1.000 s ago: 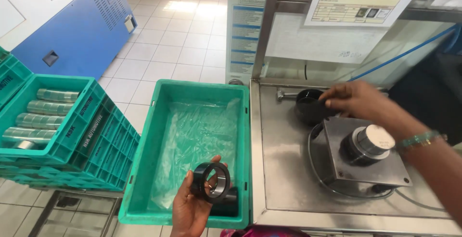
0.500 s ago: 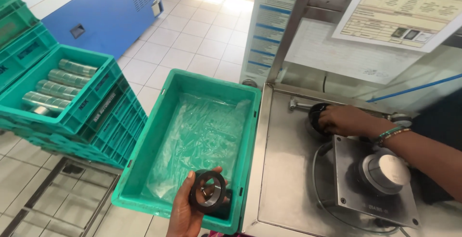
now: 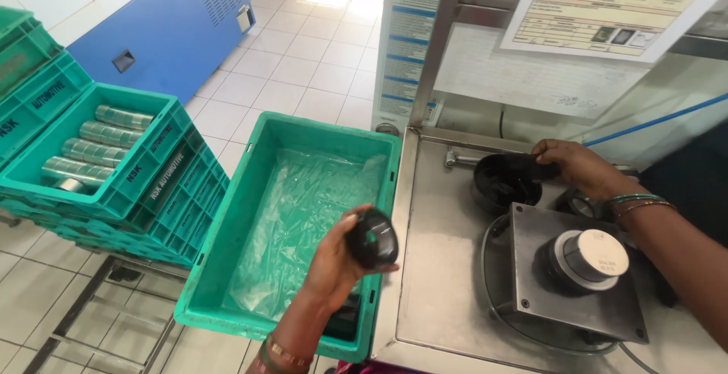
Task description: Cleaning and inspecting metal rings using an air nozzle and a measuring station within a metal fabrication workshop.
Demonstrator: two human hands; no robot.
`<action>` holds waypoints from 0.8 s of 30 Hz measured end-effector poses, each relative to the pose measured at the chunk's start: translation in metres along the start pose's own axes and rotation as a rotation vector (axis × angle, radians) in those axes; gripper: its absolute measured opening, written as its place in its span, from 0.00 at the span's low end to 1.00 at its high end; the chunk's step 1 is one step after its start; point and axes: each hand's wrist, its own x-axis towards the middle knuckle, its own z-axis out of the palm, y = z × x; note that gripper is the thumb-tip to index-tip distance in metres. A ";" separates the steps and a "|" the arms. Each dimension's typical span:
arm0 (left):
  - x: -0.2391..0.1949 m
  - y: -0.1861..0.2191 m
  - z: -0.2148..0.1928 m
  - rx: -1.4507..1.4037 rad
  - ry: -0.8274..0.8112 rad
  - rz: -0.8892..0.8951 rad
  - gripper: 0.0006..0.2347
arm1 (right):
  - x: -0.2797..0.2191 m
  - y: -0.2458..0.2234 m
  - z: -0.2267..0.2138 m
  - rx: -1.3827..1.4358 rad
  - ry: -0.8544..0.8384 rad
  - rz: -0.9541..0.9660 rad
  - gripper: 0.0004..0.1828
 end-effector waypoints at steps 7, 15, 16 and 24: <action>0.070 -0.029 0.034 -0.131 -0.375 -0.107 0.18 | -0.053 -0.023 0.001 0.505 0.102 -0.019 0.16; 0.044 -0.019 0.056 0.027 -0.393 -0.037 0.24 | -0.154 -0.103 0.096 0.252 0.175 -0.086 0.11; 0.040 -0.019 0.053 0.068 -0.392 -0.004 0.25 | -0.158 -0.109 0.122 0.039 0.232 0.029 0.10; 0.018 -0.016 0.016 0.236 -0.150 0.037 0.30 | -0.133 -0.098 0.261 0.264 -0.099 -0.136 0.10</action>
